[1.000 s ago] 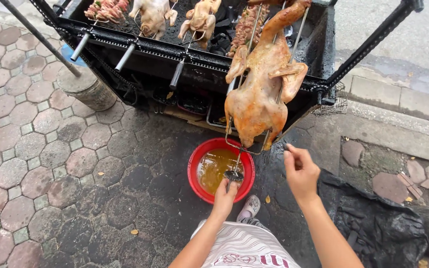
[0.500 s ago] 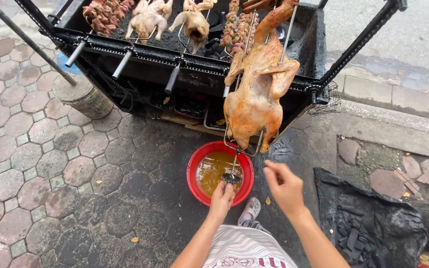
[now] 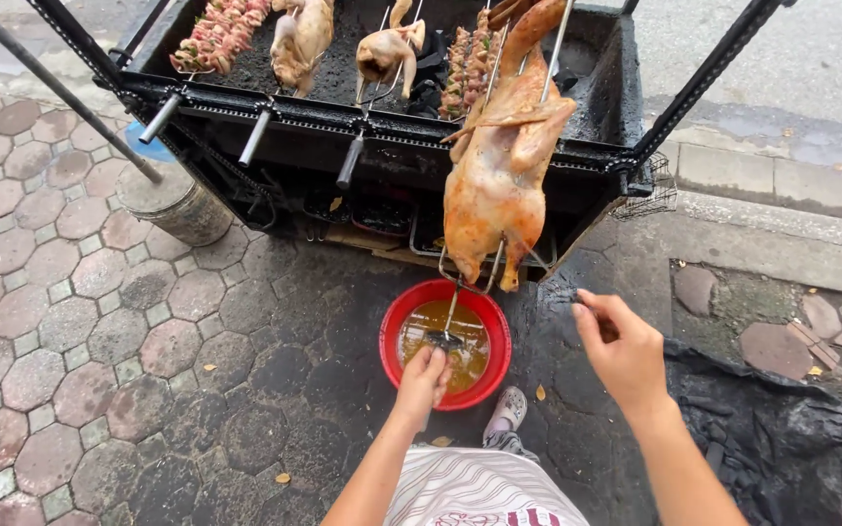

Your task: Roasting whole chickens and ducks on a street-side rotisserie grill, scoring skin and basting with oil.

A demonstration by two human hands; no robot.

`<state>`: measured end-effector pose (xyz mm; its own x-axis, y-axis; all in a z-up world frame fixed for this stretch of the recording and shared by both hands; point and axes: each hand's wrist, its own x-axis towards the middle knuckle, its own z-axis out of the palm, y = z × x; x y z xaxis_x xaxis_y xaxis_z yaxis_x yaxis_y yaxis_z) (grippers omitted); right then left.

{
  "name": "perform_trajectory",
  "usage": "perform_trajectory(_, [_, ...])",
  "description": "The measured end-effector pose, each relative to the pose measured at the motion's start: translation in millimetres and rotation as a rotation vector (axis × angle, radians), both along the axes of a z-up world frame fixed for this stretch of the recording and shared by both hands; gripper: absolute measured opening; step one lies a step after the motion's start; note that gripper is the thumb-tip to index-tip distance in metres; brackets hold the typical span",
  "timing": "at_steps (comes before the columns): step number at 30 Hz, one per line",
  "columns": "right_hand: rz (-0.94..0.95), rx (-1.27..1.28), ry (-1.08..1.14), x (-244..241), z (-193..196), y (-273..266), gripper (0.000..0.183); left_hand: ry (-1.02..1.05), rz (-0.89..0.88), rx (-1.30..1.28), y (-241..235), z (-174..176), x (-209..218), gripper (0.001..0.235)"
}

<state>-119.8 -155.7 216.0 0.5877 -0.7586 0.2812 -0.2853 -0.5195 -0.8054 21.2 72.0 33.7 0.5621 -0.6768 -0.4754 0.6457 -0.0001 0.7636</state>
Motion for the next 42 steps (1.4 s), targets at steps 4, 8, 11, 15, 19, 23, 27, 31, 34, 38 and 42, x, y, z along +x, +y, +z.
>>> perform_trajectory(4, [0.169, -0.221, 0.124, -7, 4, -6, 0.022, -0.256, 0.093, 0.104, 6, -8, 11, 0.026])
perform_trajectory(8, [0.151, -0.234, 0.099, -3, 5, -13, 0.022, -0.538, 0.14, 0.377, 9, 34, 15, 0.029])
perform_trajectory(11, [0.205, -0.217, 0.183, -4, -8, -16, 0.022, -0.617, 0.166, 0.46, 15, 37, 17, 0.029])
perform_trajectory(15, [0.192, -0.215, 0.188, -11, -9, -11, 0.022, -0.659, 0.163, 0.404, 18, 11, 23, 0.029])
perform_trajectory(19, [0.312, -0.201, 0.219, -23, -29, -11, 0.024, -0.183, 0.028, 0.067, 26, 9, 48, 0.027])
perform_trajectory(23, [0.308, 0.042, 0.579, -24, -67, -16, 0.029, 0.292, -0.225, -0.202, 46, 53, 63, 0.034])
perform_trajectory(27, [0.137, 0.39, 0.389, 21, -82, -30, 0.032, 0.203, -0.299, -0.237, 46, 49, 58, 0.03])
perform_trajectory(31, [0.19, 0.52, 0.261, 69, -95, -37, 0.037, -0.251, -0.223, 0.032, 50, 42, 46, 0.022])
perform_trajectory(34, [0.258, 0.573, 0.17, 88, -100, -21, 0.031, -0.553, -0.148, 0.144, 66, 16, 34, 0.02])
perform_trajectory(38, [0.375, 0.445, 0.054, 75, -152, 7, 0.026, -0.78, -0.07, 0.396, 114, -40, 7, 0.021])
perform_trajectory(42, [0.499, 0.582, 0.043, 53, -207, 15, 0.034, -0.896, -0.039, 0.641, 162, -190, -6, 0.038])
